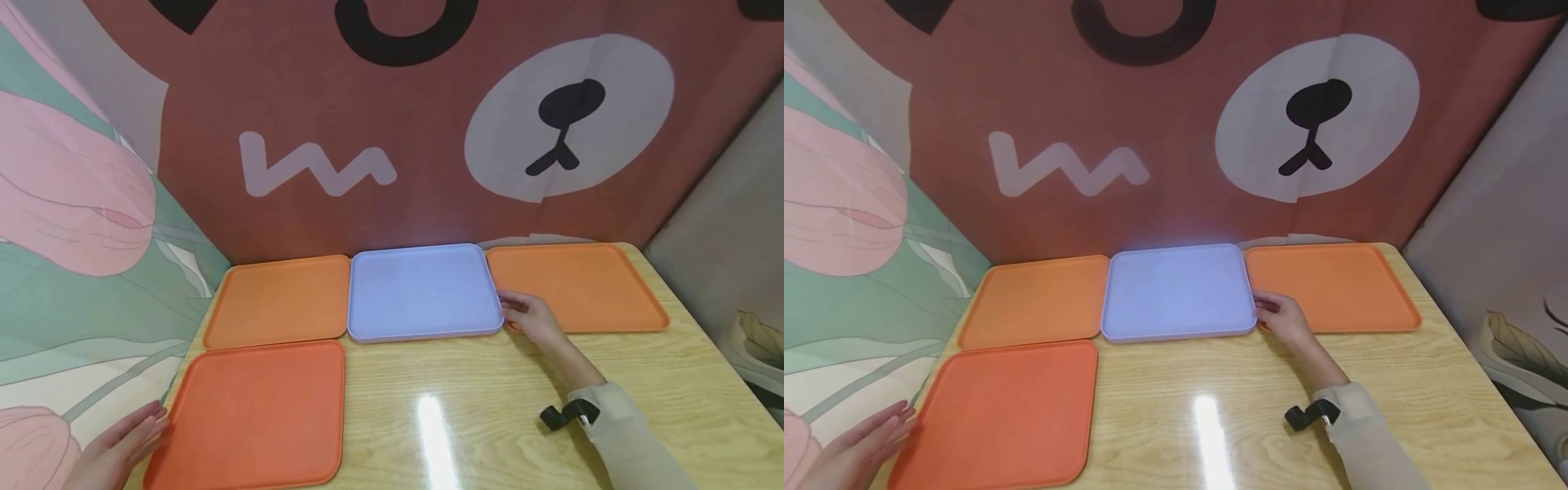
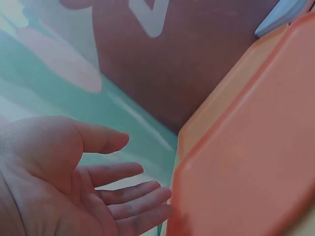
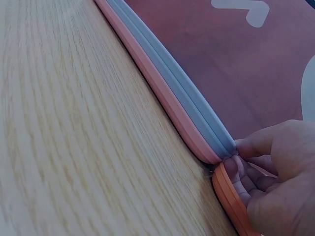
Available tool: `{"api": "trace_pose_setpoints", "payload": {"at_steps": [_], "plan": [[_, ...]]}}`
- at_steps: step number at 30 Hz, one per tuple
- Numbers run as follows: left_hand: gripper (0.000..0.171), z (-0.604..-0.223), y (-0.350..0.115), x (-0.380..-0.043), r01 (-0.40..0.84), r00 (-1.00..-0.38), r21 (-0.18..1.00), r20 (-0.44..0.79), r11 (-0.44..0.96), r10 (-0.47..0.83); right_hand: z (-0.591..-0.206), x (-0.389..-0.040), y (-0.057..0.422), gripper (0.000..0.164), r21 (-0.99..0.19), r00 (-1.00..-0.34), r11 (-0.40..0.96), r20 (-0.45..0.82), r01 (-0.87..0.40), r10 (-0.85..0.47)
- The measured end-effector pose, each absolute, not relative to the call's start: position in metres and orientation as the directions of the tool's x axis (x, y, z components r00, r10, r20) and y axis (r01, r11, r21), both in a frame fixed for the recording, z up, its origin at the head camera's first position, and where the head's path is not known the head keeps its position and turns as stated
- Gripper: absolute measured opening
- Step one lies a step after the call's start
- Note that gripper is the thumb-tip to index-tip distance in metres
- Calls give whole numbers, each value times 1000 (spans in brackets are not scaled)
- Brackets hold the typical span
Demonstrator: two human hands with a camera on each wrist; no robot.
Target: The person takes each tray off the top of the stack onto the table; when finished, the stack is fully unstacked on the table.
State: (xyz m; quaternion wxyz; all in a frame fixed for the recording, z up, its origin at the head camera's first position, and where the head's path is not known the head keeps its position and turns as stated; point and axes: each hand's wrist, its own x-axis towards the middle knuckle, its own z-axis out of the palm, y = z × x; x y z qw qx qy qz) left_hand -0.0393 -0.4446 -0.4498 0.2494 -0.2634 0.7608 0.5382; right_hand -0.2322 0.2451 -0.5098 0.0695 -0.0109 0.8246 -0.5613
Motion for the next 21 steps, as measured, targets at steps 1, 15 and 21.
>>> {"api": "trace_pose_setpoints", "payload": {"at_steps": [1,15,21], "plan": [[94,-446,-439,-45,-649,-755,702,-642,292,-135,-510,-232,245,46,-928,-990,369,-101,59,-97],[64,-405,-345,-135,-145,-978,863,-201,484,64,-508,-232,245,47,-935,-990,351,-101,60,-100],[57,-415,-298,-173,-72,-982,896,-142,439,129,-508,-233,245,47,-933,-989,353,-110,68,-101]]}}
